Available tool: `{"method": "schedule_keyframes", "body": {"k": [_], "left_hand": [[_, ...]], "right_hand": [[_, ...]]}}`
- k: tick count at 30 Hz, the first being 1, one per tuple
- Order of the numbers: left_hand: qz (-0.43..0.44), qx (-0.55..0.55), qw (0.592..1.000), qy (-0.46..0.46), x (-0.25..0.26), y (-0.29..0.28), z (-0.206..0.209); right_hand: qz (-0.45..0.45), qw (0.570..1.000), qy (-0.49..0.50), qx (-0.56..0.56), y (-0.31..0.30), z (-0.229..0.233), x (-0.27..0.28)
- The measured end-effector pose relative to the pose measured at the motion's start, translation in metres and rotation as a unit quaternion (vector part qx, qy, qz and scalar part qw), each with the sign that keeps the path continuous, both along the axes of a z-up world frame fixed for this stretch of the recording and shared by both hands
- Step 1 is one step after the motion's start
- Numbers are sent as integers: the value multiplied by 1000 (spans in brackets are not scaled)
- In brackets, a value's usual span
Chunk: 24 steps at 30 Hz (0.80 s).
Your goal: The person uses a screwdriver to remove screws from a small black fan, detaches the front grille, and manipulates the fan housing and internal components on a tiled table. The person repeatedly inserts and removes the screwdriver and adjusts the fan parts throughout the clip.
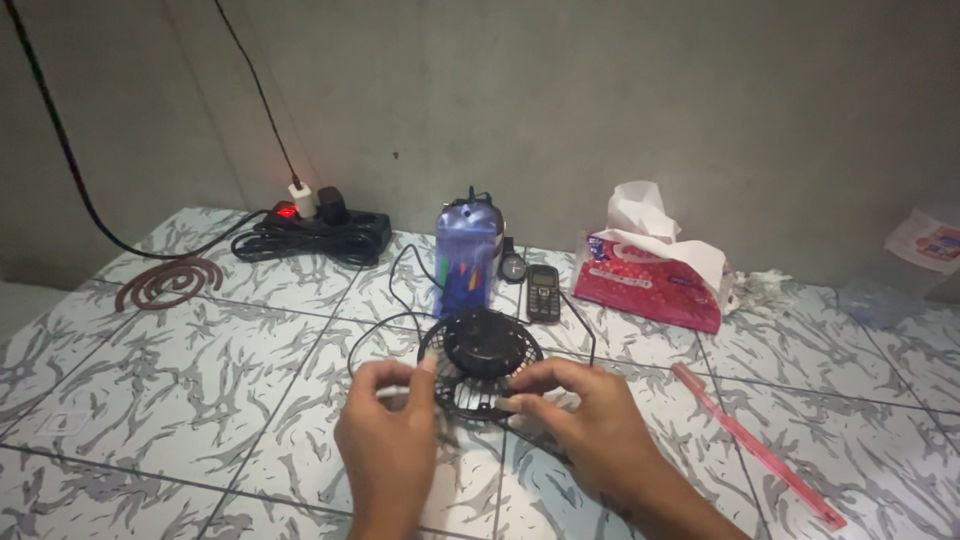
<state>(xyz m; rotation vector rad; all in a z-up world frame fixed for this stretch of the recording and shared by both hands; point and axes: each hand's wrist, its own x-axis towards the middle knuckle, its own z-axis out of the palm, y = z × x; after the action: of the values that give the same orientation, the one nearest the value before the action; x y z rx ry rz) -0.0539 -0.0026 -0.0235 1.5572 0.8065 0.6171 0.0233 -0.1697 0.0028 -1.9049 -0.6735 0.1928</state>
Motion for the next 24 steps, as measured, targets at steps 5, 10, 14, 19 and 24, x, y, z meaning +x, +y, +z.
{"method": "schedule_keyframes", "body": {"k": [5,10,14,19,24], "left_hand": [[-31,-157,987,6,5,18,8],[-200,-181,963,-8,10,25,20],[-145,-221,962,-72,18,11,25],[-133,-306,926,-177,22,1,29],[-83,-340,922,-168,27,-6,31]], "right_hand": [[38,995,83,35,-2,-11,10],[65,992,68,79,-1,-19,15],[71,995,-70,20,-3,-19,15],[67,990,-120,-8,-4,-15,14],[79,982,-172,-27,-4,-11,17]]}}
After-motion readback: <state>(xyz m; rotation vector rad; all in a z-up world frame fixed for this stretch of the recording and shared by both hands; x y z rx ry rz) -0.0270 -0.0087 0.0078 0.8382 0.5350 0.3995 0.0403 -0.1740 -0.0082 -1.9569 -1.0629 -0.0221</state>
